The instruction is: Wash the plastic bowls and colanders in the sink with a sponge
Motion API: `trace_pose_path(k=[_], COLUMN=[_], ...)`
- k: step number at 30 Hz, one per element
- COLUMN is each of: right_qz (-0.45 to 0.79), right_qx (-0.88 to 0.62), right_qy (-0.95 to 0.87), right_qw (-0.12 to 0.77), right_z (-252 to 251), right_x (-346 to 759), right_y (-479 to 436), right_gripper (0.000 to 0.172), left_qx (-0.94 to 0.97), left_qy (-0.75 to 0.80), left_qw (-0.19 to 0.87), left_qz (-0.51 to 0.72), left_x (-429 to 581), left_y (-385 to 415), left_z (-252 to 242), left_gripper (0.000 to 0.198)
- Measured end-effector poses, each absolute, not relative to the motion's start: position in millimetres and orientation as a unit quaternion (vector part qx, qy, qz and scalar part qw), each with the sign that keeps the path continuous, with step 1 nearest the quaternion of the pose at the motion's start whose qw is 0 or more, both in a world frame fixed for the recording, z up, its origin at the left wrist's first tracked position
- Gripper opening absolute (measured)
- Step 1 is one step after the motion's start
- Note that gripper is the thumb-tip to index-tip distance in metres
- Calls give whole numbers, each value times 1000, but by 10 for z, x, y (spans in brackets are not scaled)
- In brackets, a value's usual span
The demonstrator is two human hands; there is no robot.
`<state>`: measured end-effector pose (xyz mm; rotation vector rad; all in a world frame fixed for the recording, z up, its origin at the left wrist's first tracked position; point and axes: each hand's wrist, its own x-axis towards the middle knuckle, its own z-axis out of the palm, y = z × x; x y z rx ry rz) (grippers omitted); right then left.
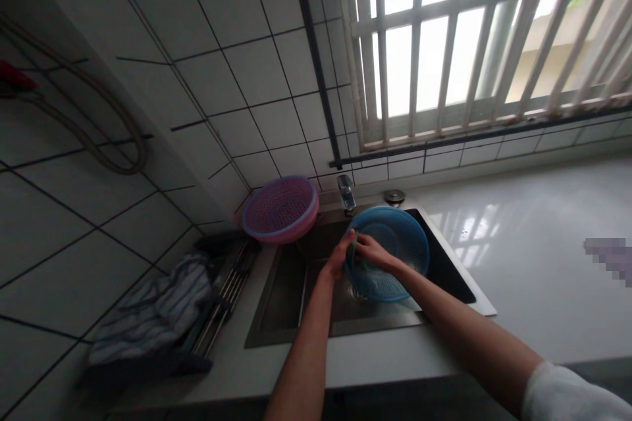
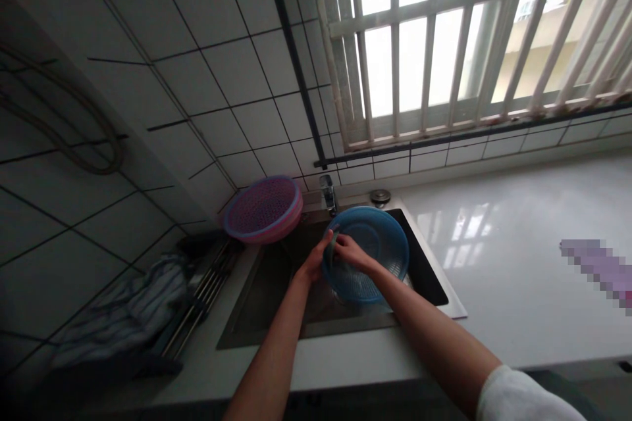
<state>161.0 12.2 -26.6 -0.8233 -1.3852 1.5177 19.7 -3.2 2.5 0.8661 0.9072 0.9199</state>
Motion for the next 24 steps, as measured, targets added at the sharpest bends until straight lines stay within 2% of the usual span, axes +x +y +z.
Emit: trace_pose_path(k=[3,6,8,12,14,20,24], right_qz=[554,515,520,618,650,636,631], right_qx=[-392,-422,-406,-323,-305,-372,-383], right_qy=[-471,-425,-465,-569,-565,-366,-322], right_qw=[563,613,590,435,407,568,593], right_z=[-234,-212,-214,-274,-303,-227,-202], right_x=[1771,1883,1862,1644,1558,1784,1872], right_y=[328,410,354,119,62,313,384], right_gripper=[43,43,41,37,37,31,34], left_qx=[403,408,406,387,386,442,454], left_qy=[381,366,379,458,482,383,358], left_qw=[722,734,729,703,689,694,706], left_qz=[413,402,400,383,380,420,408], left_x=[285,311,291,220,203,262,269], left_y=[-67,-91,-88,-49,-31,-15,3], left_z=[80,112,103,38,10,-13,-58], left_gripper=[64,64,63,63,67,65,69])
